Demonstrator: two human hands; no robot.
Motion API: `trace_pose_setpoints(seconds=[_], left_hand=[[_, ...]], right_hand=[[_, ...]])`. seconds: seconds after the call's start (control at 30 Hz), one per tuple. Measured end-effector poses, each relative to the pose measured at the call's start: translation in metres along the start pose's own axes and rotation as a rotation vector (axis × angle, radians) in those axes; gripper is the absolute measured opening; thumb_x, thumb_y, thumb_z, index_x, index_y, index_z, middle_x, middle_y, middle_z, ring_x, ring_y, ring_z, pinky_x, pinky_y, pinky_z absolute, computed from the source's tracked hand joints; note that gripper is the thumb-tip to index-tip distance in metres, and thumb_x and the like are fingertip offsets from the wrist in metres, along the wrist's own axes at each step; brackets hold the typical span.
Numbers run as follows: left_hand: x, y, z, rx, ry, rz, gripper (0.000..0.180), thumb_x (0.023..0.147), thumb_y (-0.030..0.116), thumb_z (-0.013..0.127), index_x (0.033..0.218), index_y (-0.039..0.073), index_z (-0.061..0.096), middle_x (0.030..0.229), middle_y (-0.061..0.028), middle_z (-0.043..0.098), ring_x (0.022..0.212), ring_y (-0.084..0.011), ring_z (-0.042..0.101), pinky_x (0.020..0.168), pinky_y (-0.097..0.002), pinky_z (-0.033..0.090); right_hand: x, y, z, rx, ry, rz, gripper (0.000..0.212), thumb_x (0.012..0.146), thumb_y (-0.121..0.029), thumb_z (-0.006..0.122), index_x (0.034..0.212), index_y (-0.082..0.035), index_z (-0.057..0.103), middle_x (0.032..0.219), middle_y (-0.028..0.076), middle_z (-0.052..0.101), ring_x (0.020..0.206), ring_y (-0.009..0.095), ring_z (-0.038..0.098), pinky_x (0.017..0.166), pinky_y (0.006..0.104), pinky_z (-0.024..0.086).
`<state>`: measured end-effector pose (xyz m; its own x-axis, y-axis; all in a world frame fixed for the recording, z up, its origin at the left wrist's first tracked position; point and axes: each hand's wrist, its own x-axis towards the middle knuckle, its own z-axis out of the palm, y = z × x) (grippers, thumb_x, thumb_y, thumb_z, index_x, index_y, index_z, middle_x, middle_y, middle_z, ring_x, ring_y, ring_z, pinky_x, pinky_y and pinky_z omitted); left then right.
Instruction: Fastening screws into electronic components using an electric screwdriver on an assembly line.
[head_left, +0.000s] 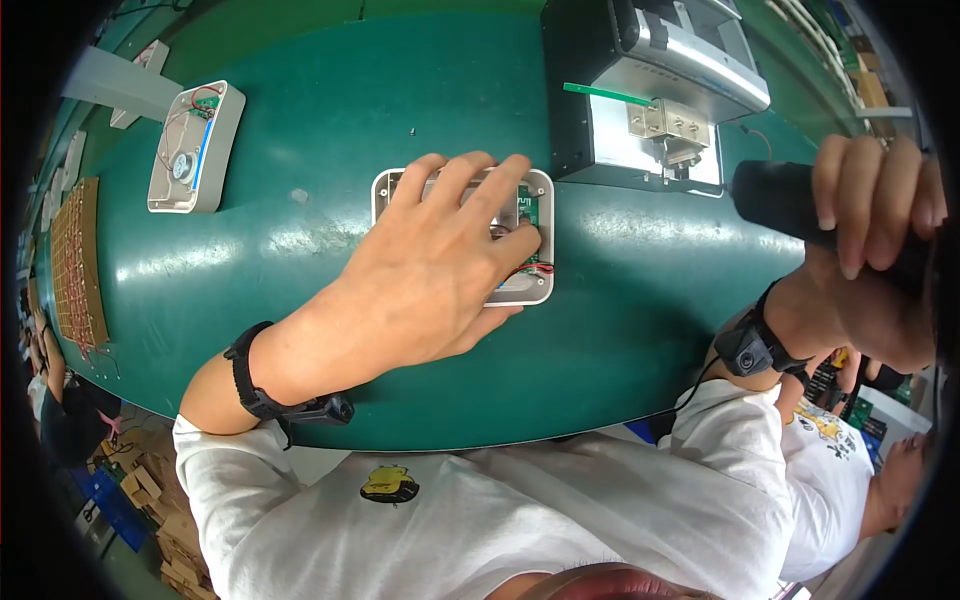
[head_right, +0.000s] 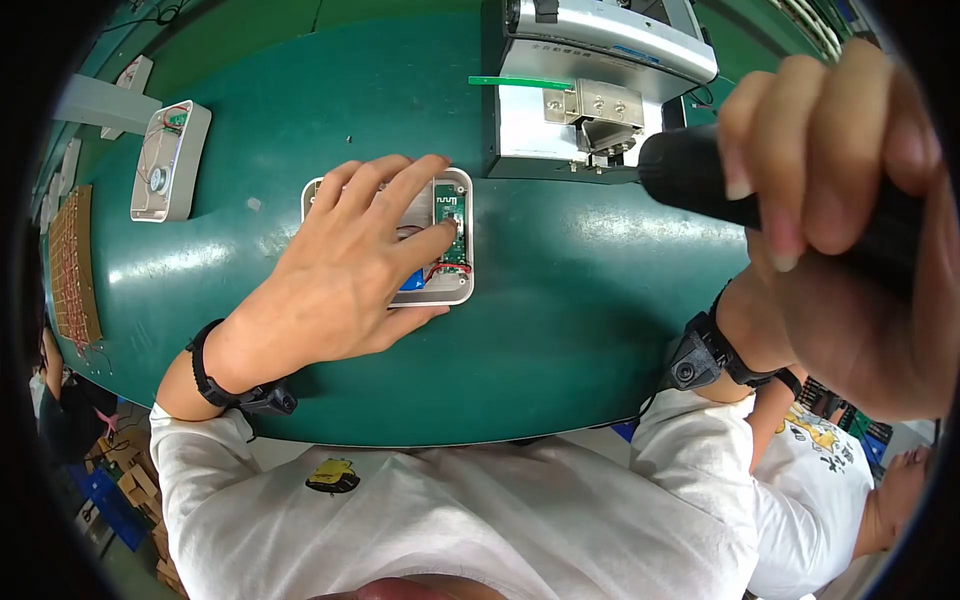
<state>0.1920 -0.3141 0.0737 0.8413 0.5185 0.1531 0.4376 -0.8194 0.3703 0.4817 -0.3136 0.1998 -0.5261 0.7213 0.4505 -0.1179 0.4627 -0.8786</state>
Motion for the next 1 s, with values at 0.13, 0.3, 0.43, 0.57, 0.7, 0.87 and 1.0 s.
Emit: trace_pose_setpoints(seconds=[0.13, 0.3, 0.43, 0.57, 0.7, 0.87, 1.0], left_hand=[[0.0, 0.0, -0.001, 0.0, 0.008, 0.016, 0.044, 0.075, 0.026, 0.086, 0.11, 0.007, 0.07, 0.15, -0.0203, 0.045, 0.131, -0.0406, 0.047, 0.107, -0.0557, 0.04], [0.001, 0.004, 0.003, -0.038, 0.018, 0.087, 0.045, 0.072, 0.029, 0.088, 0.108, 0.008, 0.071, 0.142, -0.0206, 0.053, 0.129, -0.0362, 0.051, 0.108, -0.0526, 0.04], [0.0, 0.009, 0.008, -0.033, 0.009, 0.094, 0.048, 0.07, 0.031, 0.089, 0.108, 0.008, 0.071, 0.142, -0.0197, 0.054, 0.13, -0.0353, 0.051, 0.111, -0.0535, 0.039], [-0.001, 0.009, 0.009, -0.037, 0.035, 0.1, 0.05, 0.07, 0.034, 0.089, 0.11, 0.009, 0.071, 0.141, -0.0188, 0.054, 0.13, -0.0347, 0.051, 0.112, -0.0538, 0.039], [-0.003, 0.007, 0.009, -0.023, 0.027, 0.105, 0.051, 0.072, 0.035, 0.088, 0.112, 0.009, 0.071, 0.141, -0.0179, 0.054, 0.13, -0.0343, 0.05, 0.112, -0.0534, 0.039], [-0.004, 0.005, 0.011, -0.015, 0.041, 0.117, 0.052, 0.073, 0.035, 0.087, 0.115, 0.01, 0.071, 0.141, -0.0175, 0.054, 0.131, -0.0346, 0.05, 0.112, -0.053, 0.039], [-0.004, 0.005, 0.012, -0.04, 0.04, 0.114, 0.055, 0.069, 0.031, 0.089, 0.117, 0.01, 0.07, 0.144, -0.019, 0.051, 0.133, -0.0358, 0.048, 0.114, -0.0549, 0.038]], right_hand=[[-0.009, 0.01, -0.01, -0.002, 0.118, -0.074, 0.025, 0.101, -0.025, 0.045, 0.113, -0.005, 0.053, 0.081, 0.004, 0.05, 0.067, 0.016, 0.047, 0.076, 0.0381, 0.04], [-0.029, 0.014, -0.017, 0.012, 0.232, 0.006, 0.02, 0.096, -0.026, 0.052, 0.105, -0.008, 0.051, 0.075, 0.0, 0.049, 0.058, 0.01, 0.046, 0.068, 0.0327, 0.039], [-0.022, 0.014, 0.003, 0.123, 0.156, -0.011, 0.021, 0.095, -0.027, 0.056, 0.104, -0.009, 0.049, 0.075, 0.0, 0.052, 0.056, 0.009, 0.048, 0.065, 0.0316, 0.041], [-0.012, 0.029, 0.033, 0.197, 0.084, -0.05, 0.023, 0.094, -0.027, 0.06, 0.103, -0.01, 0.048, 0.075, 0.001, 0.054, 0.056, 0.01, 0.05, 0.063, 0.032, 0.043], [-0.009, 0.047, 0.049, 0.131, 0.056, -0.054, 0.026, 0.095, -0.029, 0.063, 0.103, -0.01, 0.047, 0.076, 0.003, 0.057, 0.057, 0.014, 0.054, 0.063, 0.0347, 0.045], [-0.004, 0.057, 0.054, 0.056, 0.036, -0.007, 0.024, 0.1, -0.027, 0.062, 0.104, -0.008, 0.048, 0.077, 0.004, 0.057, 0.058, 0.015, 0.054, 0.064, 0.0359, 0.045], [0.005, 0.06, 0.06, 0.047, 0.019, 0.007, 0.023, 0.1, -0.026, 0.062, 0.103, -0.008, 0.048, 0.075, 0.004, 0.056, 0.057, 0.015, 0.053, 0.064, 0.036, 0.046]])
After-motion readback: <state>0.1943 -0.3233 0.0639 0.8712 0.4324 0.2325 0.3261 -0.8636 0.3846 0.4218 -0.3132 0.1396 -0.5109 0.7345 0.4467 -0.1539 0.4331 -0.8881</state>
